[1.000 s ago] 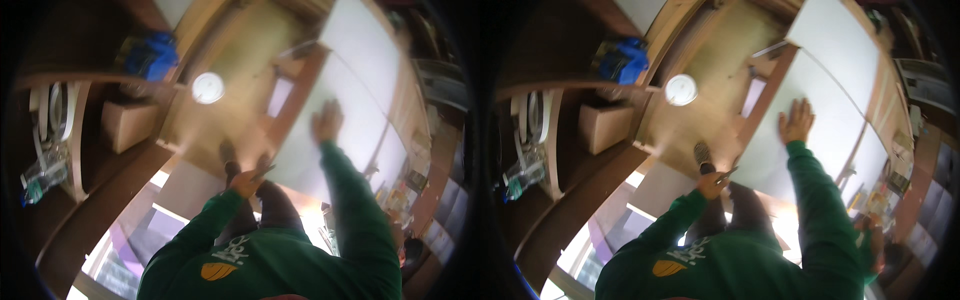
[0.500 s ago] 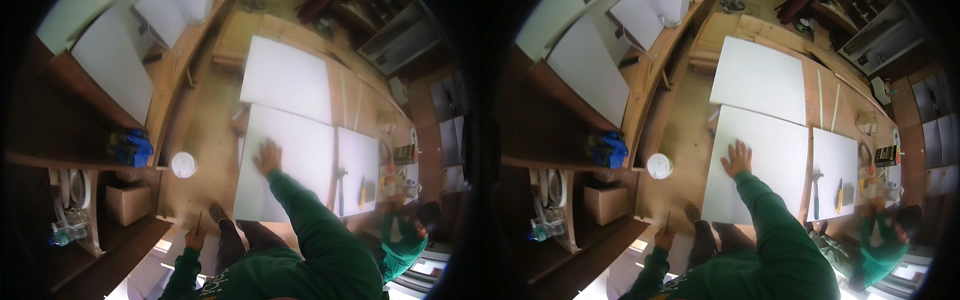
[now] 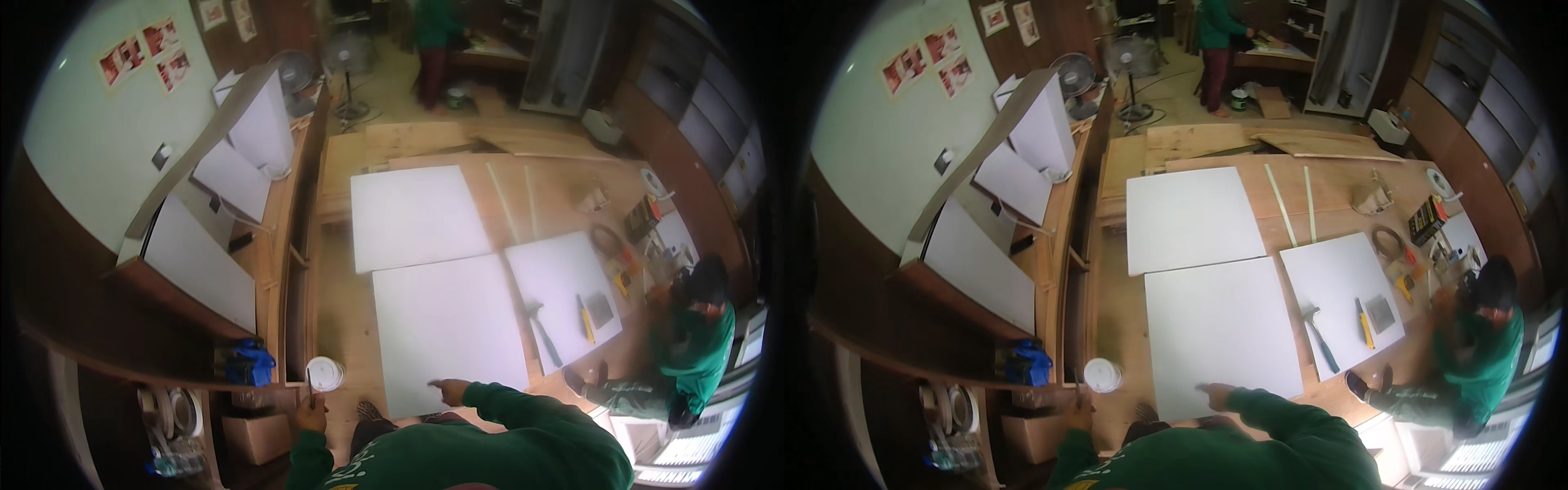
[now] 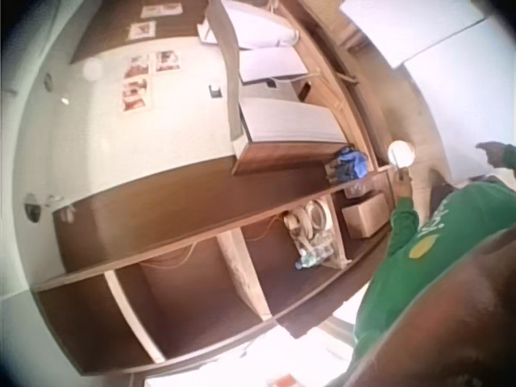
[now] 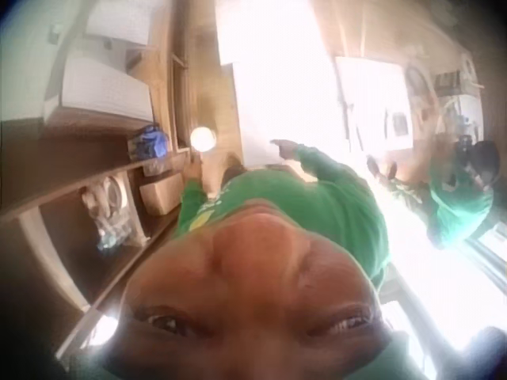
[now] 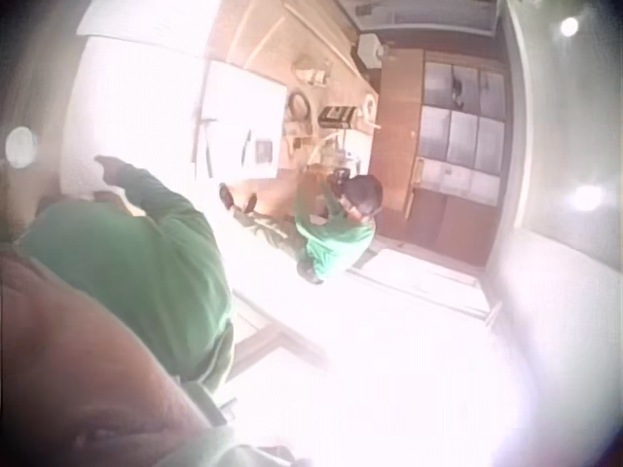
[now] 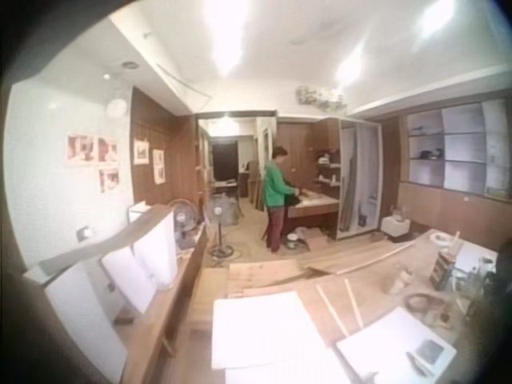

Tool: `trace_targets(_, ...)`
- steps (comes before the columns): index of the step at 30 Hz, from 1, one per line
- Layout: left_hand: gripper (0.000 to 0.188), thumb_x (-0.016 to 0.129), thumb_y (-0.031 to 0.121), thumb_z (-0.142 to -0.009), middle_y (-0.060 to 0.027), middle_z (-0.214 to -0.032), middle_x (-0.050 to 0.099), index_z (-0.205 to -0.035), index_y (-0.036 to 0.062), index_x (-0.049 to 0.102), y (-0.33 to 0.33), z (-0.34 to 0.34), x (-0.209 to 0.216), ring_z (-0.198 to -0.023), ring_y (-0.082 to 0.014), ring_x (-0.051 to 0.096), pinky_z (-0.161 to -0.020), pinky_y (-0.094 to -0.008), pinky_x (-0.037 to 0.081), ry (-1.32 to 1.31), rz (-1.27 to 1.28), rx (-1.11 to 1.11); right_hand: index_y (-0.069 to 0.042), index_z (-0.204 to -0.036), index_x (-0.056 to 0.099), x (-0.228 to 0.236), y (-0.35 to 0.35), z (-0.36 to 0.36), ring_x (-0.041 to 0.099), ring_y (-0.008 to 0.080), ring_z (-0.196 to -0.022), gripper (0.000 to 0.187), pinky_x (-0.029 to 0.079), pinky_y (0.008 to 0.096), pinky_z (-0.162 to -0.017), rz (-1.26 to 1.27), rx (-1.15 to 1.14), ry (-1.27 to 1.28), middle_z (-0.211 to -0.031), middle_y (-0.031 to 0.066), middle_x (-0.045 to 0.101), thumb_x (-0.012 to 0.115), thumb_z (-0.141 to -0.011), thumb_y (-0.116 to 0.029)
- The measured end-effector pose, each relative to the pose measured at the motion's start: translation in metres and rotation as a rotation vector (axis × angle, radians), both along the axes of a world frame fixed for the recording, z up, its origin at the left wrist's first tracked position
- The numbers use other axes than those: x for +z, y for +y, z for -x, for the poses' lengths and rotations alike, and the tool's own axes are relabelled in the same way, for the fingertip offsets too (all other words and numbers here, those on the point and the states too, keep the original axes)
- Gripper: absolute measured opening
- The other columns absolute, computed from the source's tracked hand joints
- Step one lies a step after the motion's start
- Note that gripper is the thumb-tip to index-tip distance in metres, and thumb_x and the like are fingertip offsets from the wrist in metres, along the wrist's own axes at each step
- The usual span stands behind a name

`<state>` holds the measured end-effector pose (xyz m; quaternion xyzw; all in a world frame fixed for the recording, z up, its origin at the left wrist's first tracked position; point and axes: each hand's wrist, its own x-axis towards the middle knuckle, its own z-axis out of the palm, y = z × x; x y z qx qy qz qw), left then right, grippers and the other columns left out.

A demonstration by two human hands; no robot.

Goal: The person cleans the edges of white panels with a tool, sands the edges with a sanding block, and then stacks the panels on a table.

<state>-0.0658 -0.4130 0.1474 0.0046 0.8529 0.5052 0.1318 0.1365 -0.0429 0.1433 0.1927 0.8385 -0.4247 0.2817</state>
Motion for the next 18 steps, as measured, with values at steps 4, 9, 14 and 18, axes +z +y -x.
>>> trace_targets(4,0.028,0.065,0.028,-0.096,-0.0076,-0.073,0.068,-0.094,0.0000,0.070,0.072,0.059,0.032,-0.065,-0.0166,0.065,-0.063,-0.0341,0.051,0.021,-0.087,-0.273,-0.014,-0.132,0.060,-0.030,-0.003,-0.037,0.066,0.0355,-0.091,0.043,0.052,0.0463,-0.084,-0.091,-0.002,0.422,-0.094,0.0186,0.068,0.061,-0.090,-0.011)
trace_targets(9,0.033,0.063,0.032,-0.098,-0.0079,-0.074,0.066,-0.098,-0.0006,0.068,0.111,0.129,0.010,-0.070,-0.0169,0.064,-0.068,-0.0330,0.050,-0.032,0.034,-0.704,-0.005,-0.102,0.071,0.024,-0.048,0.012,0.065,0.0322,-0.082,0.033,0.051,0.0442,-0.079,-0.233,-0.307,0.129,-0.085,0.0149,0.069,0.064,-0.093,-0.037)
trace_targets(14,0.041,0.063,0.042,-0.097,-0.0090,-0.073,0.066,-0.094,0.0008,0.068,0.144,0.143,0.020,-0.072,-0.0174,0.063,-0.069,-0.0332,0.050,-0.167,-0.072,-1.006,-0.004,-0.105,0.071,0.070,-0.107,0.039,0.066,0.0288,-0.081,0.039,0.053,0.0413,-0.080,-0.052,-0.499,-0.122,-0.083,0.0146,0.070,0.066,-0.093,-0.041)
trace_targets(18,0.042,0.066,0.043,-0.095,-0.0082,-0.074,0.066,-0.091,0.0013,0.067,0.158,0.126,0.043,-0.068,-0.0169,0.062,-0.066,-0.0340,0.049,-0.128,-0.006,-1.320,-0.008,-0.124,0.066,0.044,-0.157,0.020,0.068,0.0244,-0.076,0.040,0.057,0.0368,-0.073,-0.014,-0.618,0.148,-0.080,0.0134,0.070,0.072,-0.088,-0.025)
